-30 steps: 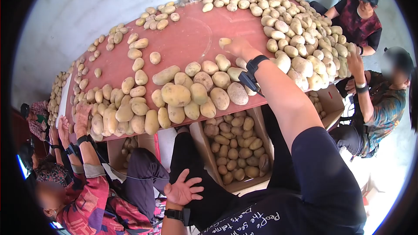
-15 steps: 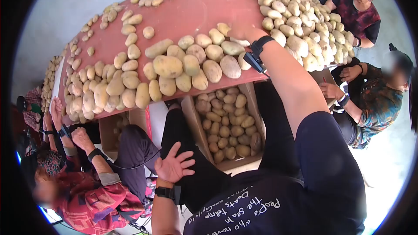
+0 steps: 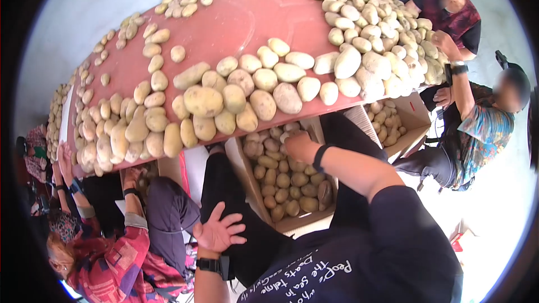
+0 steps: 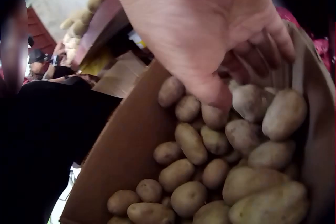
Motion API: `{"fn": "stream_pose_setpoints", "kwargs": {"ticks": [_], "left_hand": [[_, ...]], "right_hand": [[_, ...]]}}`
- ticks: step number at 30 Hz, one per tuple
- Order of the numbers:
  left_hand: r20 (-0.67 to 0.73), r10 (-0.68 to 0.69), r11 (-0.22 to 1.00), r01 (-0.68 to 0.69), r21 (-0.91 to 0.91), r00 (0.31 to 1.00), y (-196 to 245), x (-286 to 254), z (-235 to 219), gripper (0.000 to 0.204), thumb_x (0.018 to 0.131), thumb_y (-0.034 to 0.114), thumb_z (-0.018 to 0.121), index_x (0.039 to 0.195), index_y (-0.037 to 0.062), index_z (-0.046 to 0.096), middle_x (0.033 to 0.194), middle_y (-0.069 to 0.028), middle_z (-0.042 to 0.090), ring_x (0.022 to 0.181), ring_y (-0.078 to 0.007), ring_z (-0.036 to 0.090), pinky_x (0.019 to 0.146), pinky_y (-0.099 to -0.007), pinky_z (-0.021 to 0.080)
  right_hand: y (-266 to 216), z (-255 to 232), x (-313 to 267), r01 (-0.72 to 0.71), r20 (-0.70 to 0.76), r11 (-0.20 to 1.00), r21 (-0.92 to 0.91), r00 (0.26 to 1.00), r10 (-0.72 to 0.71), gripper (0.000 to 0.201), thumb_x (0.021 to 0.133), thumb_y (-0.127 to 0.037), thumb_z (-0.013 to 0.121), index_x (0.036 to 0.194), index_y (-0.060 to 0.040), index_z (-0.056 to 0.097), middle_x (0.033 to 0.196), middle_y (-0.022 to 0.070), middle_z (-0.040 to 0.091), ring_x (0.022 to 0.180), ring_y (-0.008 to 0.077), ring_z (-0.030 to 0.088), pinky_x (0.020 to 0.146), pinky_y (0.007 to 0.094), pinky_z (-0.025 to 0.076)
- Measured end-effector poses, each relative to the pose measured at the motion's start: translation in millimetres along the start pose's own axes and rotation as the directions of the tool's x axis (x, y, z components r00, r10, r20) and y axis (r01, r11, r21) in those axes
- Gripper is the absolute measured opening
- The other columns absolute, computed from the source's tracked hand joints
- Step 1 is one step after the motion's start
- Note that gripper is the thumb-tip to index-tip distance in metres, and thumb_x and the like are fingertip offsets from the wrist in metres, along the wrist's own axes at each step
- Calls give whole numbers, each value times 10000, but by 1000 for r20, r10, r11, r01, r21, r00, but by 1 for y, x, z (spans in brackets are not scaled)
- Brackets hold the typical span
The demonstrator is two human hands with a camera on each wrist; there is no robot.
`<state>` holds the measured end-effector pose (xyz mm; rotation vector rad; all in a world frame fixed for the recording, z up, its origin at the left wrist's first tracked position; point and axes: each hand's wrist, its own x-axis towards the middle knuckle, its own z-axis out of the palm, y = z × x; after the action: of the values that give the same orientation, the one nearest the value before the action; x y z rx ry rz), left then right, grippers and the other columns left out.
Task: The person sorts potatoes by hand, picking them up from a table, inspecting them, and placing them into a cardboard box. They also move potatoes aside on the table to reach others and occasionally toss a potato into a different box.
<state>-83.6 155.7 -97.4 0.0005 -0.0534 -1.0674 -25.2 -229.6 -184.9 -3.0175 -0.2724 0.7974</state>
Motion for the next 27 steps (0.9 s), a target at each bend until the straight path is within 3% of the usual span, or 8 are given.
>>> {"fn": "stream_pose_setpoints", "kwargs": {"ticks": [3, 13, 16, 20, 23, 25, 26, 27], "left_hand": [[-16, 3, 1000, -3, -5, 1000, 1, -3, 0, 772, 935, 514, 528, 1546, 225, 155, 1537, -290, 206, 1373, -508, 291, 1043, -700, 292], [-68, 0, 1000, -1, -19, 998, 2, -3, 0, 780, 916, 518, 555, 1540, 228, 188, 1527, -290, 237, 1374, -500, 299, 1049, -701, 281], [-71, 3, 1000, -5, -23, 997, 0, -1, 2, 782, 915, 519, 557, 1540, 227, 188, 1529, -289, 236, 1377, -496, 296, 1053, -699, 276], [-59, 2, 999, -4, -34, 998, -1, -3, 1, 783, 918, 515, 555, 1542, 226, 181, 1536, -285, 218, 1387, -492, 280, 1066, -690, 264], [-52, 17, 998, -20, -60, 999, -3, -2, 2, 791, 916, 524, 544, 1542, 208, 177, 1531, -297, 221, 1382, -497, 287, 1069, -686, 261], [-53, 23, 997, -27, -66, 998, -4, -2, 2, 796, 914, 529, 539, 1541, 199, 176, 1527, -303, 224, 1379, -500, 291, 1069, -686, 261], [-51, 22, 998, -25, -63, 998, -4, -2, 3, 796, 914, 529, 539, 1541, 199, 176, 1527, -304, 223, 1379, -500, 291, 1069, -685, 261], [-50, 20, 998, -23, -58, 999, -3, -2, 2, 797, 914, 530, 539, 1541, 199, 176, 1527, -304, 222, 1380, -499, 290, 1069, -685, 261]], "right_hand": [[-1, 32, 25, -345, -95, 936, -72, 936, 338, 336, 863, -206, 585, 1156, -58, 654, 1198, 93, 617, 1171, 312, 510, 840, 475, 424], [6, 77, 44, -375, -218, 901, -219, 918, 330, 297, 881, -229, 544, 1119, -105, 671, 1071, 55, 643, 1017, 255, 550, 807, 425, 411], [1, 67, 44, -398, -106, 900, -176, 917, 385, 297, 856, -209, 581, 1121, -116, 676, 1078, 67, 648, 1022, 245, 582, 771, 435, 443], [-13, 5, 1, -121, 202, 991, -60, 971, 131, 299, 822, -229, 635, 1099, -134, 693, 1051, 92, 674, 981, 238, 646, 706, 430, 491], [-25, -104, -64, 77, 168, 966, 248, 978, -121, 326, 807, -320, 656, 1057, -116, 704, 965, 99, 695, 885, 252, 674, 674, 424, 507], [-7, -136, -68, 276, 3, 774, 570, 941, -337, 481, 763, -437, 716, 1052, -56, 666, 905, 144, 685, 878, 275, 660, 764, 399, 503], [9, -150, -60, 336, -58, 697, 634, 919, -391, 498, 782, -457, 702, 1070, -55, 653, 927, 130, 678, 865, 265, 643, 752, 397, 496], [22, -169, -65, 284, -131, 619, 732, 951, -281, 487, 808, -451, 686, 1093, -59, 638, 972, 111, 669, 875, 231, 628, 749, 380, 496]]}}
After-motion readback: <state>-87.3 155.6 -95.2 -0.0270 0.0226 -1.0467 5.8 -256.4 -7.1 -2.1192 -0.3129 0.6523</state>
